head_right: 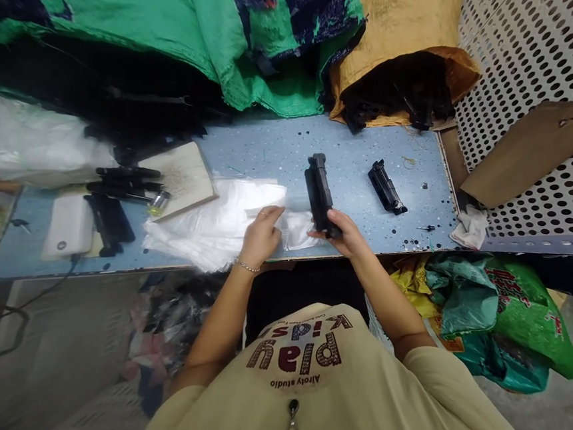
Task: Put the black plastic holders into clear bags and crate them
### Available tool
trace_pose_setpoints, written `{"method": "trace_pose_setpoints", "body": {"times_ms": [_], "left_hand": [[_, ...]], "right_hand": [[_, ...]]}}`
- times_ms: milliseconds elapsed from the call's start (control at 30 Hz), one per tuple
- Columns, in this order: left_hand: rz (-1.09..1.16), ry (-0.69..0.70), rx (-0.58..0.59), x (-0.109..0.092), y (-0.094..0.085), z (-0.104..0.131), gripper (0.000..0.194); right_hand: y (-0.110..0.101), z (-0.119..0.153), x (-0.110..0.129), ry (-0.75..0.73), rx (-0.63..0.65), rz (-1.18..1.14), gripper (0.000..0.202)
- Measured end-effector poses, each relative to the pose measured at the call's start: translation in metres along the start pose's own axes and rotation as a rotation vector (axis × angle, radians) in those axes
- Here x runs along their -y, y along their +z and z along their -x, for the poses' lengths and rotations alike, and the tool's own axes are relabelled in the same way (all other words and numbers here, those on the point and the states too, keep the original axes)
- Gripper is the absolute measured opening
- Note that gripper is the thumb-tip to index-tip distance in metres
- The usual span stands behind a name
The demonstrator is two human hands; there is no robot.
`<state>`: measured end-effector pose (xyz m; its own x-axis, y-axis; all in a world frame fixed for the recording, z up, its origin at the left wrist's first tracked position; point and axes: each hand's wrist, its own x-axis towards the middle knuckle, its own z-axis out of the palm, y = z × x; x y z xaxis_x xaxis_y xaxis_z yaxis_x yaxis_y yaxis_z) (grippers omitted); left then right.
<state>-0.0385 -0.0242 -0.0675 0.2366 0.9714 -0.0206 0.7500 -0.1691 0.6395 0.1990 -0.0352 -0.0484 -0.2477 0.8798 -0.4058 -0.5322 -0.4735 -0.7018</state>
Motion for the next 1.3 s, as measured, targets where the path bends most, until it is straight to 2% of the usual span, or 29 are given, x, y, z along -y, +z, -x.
{"method": "trace_pose_setpoints", "body": {"times_ms": [67, 133, 267, 333, 433, 500, 600, 667, 767, 800, 900, 933, 1000, 1067, 1133, 1167, 1233, 1300], "left_hand": [[0.084, 0.015, -0.001, 0.002, 0.004, -0.006, 0.068], [0.158, 0.056, -0.017, 0.003, 0.009, -0.008, 0.074], [0.194, 0.225, -0.113, -0.003, 0.018, -0.002, 0.085], [0.162, 0.382, -0.127, -0.009, 0.023, 0.005, 0.087], [0.148, 0.542, -0.093, -0.012, 0.03, 0.016, 0.088], [0.172, 0.497, -0.106, -0.009, 0.031, 0.021, 0.087], [0.193, 0.39, -0.18, -0.004, 0.029, 0.025, 0.086], [0.195, 0.453, -0.18, -0.006, 0.026, 0.026, 0.086], [0.23, 0.573, -0.105, -0.012, 0.023, 0.025, 0.087], [0.239, 0.545, -0.1, -0.013, 0.023, 0.024, 0.089], [0.227, 0.343, -0.144, -0.013, 0.023, 0.016, 0.097], [0.239, 0.296, -0.144, -0.012, 0.023, 0.012, 0.094], [0.333, 0.243, -0.117, -0.01, 0.021, 0.007, 0.07], [0.497, 0.186, -0.104, -0.008, 0.01, 0.01, 0.045], [0.664, 0.087, -0.094, -0.005, -0.011, 0.027, 0.038], [0.731, 0.03, -0.077, -0.004, -0.025, 0.041, 0.04], [0.799, -0.104, -0.043, 0.001, -0.057, 0.078, 0.041], [0.736, -0.203, -0.142, 0.004, -0.086, 0.117, 0.041]], "right_hand": [[-0.01, 0.013, 0.0, 0.156, 0.185, -0.01, 0.046], [-0.021, 0.019, -0.004, 0.348, 0.3, -0.036, 0.044], [-0.032, 0.004, -0.018, 0.64, 0.337, -0.138, 0.042], [-0.03, -0.012, -0.023, 0.676, 0.324, -0.124, 0.043], [-0.018, -0.032, -0.022, 0.489, 0.208, -0.047, 0.032], [-0.009, -0.039, -0.019, 0.353, 0.128, -0.078, 0.032], [0.006, -0.041, -0.017, 0.27, 0.06, -0.145, 0.044], [0.016, -0.039, -0.021, 0.179, -0.009, -0.085, 0.048], [0.026, -0.037, -0.033, 0.041, -0.083, 0.101, 0.05], [0.028, -0.036, -0.038, 0.016, -0.096, 0.166, 0.051], [0.03, -0.038, -0.047, -0.078, -0.161, 0.355, 0.058], [0.03, -0.038, -0.048, -0.126, -0.171, 0.417, 0.06], [0.029, -0.038, -0.045, -0.171, -0.092, 0.526, 0.062], [0.029, -0.036, -0.036, -0.104, 0.111, 0.593, 0.065], [0.027, -0.035, -0.022, -0.028, 0.307, 0.663, 0.067], [0.026, -0.036, -0.015, -0.038, 0.356, 0.73, 0.065], [0.021, -0.044, -0.003, -0.199, 0.341, 0.973, 0.052], [0.014, -0.057, 0.004, -0.421, 0.226, 1.312, 0.037]]}}
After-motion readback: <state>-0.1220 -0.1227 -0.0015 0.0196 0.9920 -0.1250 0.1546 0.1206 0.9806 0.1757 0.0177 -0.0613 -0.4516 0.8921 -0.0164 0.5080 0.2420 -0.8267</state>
